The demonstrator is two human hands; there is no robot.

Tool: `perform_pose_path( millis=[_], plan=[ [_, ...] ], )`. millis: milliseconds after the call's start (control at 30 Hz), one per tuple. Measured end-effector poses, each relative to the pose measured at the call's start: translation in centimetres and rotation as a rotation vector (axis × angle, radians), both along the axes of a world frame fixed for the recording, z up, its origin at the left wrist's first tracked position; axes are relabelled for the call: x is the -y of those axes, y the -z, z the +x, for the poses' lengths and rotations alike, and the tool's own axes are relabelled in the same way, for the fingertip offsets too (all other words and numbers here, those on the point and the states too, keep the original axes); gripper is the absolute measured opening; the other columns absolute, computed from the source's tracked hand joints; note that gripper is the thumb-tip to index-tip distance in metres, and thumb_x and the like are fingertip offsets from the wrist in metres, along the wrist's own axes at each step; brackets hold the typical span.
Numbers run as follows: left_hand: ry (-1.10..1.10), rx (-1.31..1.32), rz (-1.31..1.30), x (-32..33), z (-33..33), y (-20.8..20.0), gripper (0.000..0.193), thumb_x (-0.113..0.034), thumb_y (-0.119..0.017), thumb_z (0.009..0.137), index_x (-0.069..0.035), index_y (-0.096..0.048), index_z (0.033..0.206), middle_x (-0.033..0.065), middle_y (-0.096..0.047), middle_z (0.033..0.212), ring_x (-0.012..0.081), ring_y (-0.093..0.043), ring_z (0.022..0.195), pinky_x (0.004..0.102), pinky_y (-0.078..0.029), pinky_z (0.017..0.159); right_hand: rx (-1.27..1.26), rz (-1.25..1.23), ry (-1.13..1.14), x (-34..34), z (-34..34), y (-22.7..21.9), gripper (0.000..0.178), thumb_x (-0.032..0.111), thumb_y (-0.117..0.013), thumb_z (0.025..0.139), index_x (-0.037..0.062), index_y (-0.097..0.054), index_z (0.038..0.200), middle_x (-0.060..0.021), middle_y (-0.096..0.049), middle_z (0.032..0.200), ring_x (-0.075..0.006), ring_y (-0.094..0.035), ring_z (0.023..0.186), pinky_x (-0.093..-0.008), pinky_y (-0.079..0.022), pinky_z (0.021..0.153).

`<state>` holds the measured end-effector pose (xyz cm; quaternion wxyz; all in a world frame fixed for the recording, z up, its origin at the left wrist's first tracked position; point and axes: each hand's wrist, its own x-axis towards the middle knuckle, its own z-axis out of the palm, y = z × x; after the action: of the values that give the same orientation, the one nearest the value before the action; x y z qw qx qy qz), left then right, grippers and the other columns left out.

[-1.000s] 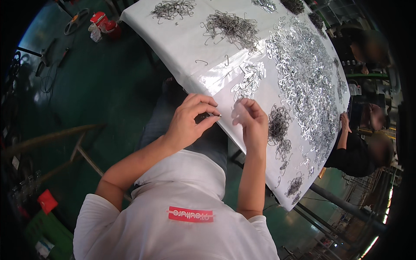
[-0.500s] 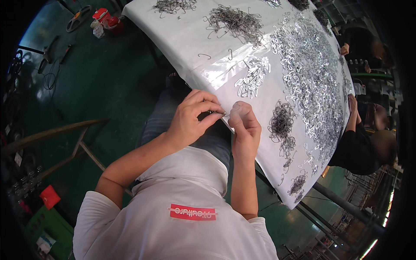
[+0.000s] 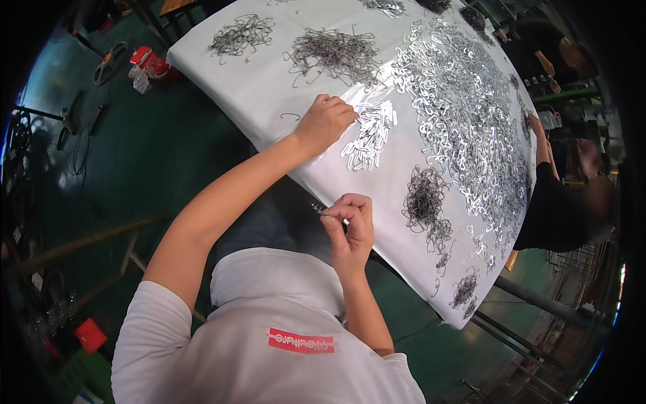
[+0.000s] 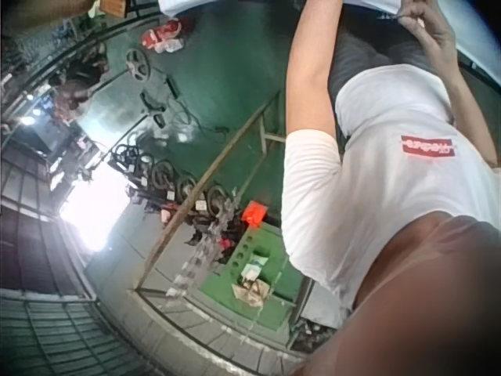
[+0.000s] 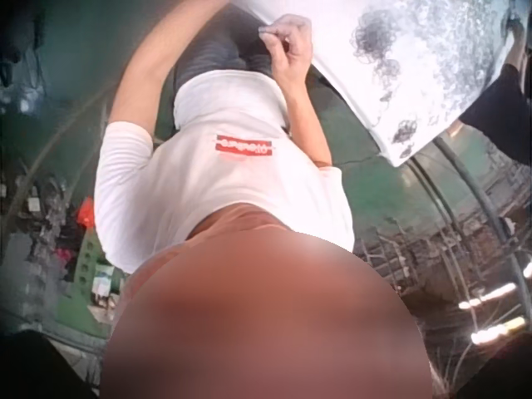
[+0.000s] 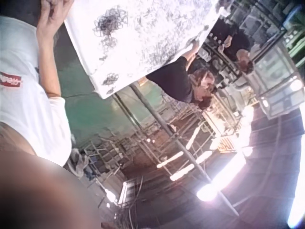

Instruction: The person repeatedly picks up small metal hooks and fasteners from a white table, links them together by hand, and places the assembled pieces onto a nearby metal rack. The process is continuous and repetitive, with the person handling the components one at a time.

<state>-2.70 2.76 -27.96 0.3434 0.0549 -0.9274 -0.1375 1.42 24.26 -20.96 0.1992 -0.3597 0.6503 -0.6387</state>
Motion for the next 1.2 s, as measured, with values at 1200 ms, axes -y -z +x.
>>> perform_pose_path(
  millis=[1200],
  plan=[
    [-0.018,-0.019,1.131,-7.9,15.5,-8.0,0.015,0.002,-0.07,0.08,-0.002,-0.07,0.094,0.0073,-0.07,0.093,0.0144,-0.065,0.077,0.0245,-0.051,0.065,-0.072,0.315,-0.113,3.5,-4.8,0.8,0.01,0.009,-0.068,0.084,0.0042,-0.066,0.093,-0.0053,-0.061,0.09,-0.0133,-0.059,0.079,-0.0249,-0.043,0.063]
  ],
)
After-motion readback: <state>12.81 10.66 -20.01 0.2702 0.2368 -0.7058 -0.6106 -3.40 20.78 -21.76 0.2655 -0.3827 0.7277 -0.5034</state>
